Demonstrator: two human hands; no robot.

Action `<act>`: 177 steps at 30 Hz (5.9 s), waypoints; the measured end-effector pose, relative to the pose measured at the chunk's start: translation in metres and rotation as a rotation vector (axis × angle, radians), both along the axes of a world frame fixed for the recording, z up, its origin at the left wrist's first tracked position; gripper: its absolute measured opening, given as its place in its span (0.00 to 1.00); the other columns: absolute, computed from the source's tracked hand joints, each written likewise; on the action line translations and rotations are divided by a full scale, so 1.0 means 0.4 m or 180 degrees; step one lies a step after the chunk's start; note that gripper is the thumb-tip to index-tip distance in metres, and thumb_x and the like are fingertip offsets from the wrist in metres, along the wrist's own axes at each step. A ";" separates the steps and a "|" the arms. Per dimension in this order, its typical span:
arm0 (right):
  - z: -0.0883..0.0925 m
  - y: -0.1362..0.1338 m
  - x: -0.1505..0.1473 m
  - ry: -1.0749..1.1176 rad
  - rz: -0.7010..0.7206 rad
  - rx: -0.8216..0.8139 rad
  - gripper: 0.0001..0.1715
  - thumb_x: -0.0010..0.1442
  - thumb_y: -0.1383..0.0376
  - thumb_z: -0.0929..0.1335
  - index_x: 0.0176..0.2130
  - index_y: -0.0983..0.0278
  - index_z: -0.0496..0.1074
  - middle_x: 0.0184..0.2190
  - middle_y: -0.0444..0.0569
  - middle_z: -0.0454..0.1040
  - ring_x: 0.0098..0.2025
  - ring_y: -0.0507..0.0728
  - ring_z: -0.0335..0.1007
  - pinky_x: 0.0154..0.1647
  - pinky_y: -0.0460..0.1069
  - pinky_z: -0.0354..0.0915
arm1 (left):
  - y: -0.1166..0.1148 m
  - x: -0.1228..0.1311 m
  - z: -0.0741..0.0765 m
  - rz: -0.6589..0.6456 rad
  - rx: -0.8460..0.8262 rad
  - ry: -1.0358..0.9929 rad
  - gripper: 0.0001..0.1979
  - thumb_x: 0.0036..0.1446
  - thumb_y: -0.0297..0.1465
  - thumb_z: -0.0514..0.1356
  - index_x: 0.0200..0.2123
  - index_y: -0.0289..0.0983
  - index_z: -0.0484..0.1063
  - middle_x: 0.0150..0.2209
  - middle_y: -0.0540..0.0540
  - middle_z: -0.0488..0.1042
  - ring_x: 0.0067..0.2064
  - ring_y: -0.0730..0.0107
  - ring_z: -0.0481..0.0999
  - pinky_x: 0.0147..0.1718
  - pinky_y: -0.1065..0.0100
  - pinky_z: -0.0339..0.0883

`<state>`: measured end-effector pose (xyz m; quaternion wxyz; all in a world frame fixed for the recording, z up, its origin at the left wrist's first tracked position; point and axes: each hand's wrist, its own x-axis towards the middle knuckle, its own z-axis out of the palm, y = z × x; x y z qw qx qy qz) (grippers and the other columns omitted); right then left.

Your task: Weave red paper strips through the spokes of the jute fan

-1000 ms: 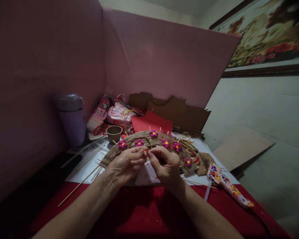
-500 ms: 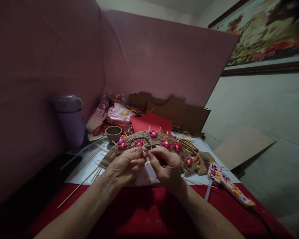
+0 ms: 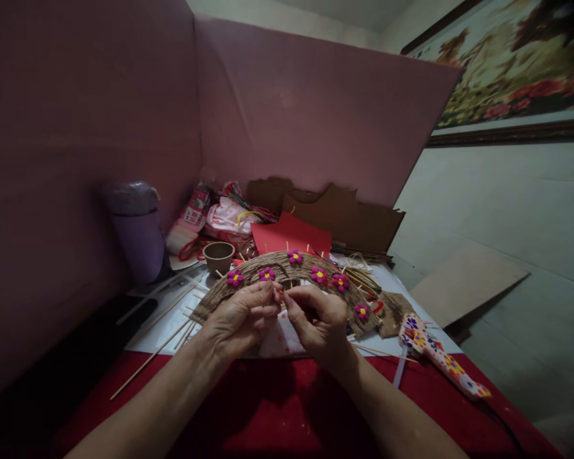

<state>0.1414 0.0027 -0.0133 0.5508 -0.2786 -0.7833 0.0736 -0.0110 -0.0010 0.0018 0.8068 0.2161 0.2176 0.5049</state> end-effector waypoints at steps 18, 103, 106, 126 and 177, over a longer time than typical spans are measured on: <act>0.001 0.000 -0.001 0.0034 0.0114 -0.0068 0.03 0.57 0.69 0.67 0.33 0.65 0.72 0.20 0.42 0.68 0.18 0.47 0.56 0.20 0.43 0.54 | 0.001 0.001 -0.003 -0.0007 0.0178 0.0052 0.05 0.55 0.20 0.57 0.29 0.27 0.72 0.24 0.47 0.69 0.17 0.86 0.60 0.12 0.82 0.52; 0.040 0.059 0.017 0.1021 0.1951 -0.3492 0.29 0.54 0.45 0.65 0.36 0.69 0.73 0.13 0.36 0.60 0.11 0.43 0.39 0.12 0.42 0.36 | -0.003 0.011 0.022 0.1320 0.1199 0.1455 0.14 0.45 0.32 0.64 0.20 0.36 0.60 0.13 0.60 0.52 0.14 0.86 0.45 0.11 0.78 0.37; 0.041 0.059 0.021 0.0911 0.2195 -0.3619 0.32 0.56 0.43 0.62 0.37 0.69 0.73 0.13 0.36 0.60 0.11 0.44 0.39 0.12 0.42 0.38 | 0.004 0.006 0.017 0.1376 0.1254 0.1362 0.14 0.46 0.32 0.64 0.20 0.36 0.59 0.14 0.60 0.52 0.14 0.85 0.45 0.11 0.79 0.38; 0.048 0.059 0.039 0.0501 0.2488 -0.3718 0.30 0.59 0.46 0.62 0.45 0.67 0.71 0.30 0.55 0.77 0.26 0.52 0.73 0.12 0.40 0.41 | 0.004 -0.040 0.044 0.2124 0.1451 0.0550 0.14 0.48 0.25 0.62 0.20 0.36 0.58 0.14 0.61 0.48 0.14 0.85 0.45 0.11 0.79 0.42; 0.050 0.044 0.026 0.1072 0.1579 -0.2195 0.19 0.50 0.53 0.72 0.36 0.65 0.77 0.19 0.42 0.70 0.14 0.44 0.51 0.13 0.42 0.46 | -0.018 -0.017 0.043 0.1059 0.1699 0.1710 0.09 0.46 0.33 0.65 0.25 0.33 0.70 0.13 0.58 0.56 0.15 0.86 0.47 0.13 0.78 0.38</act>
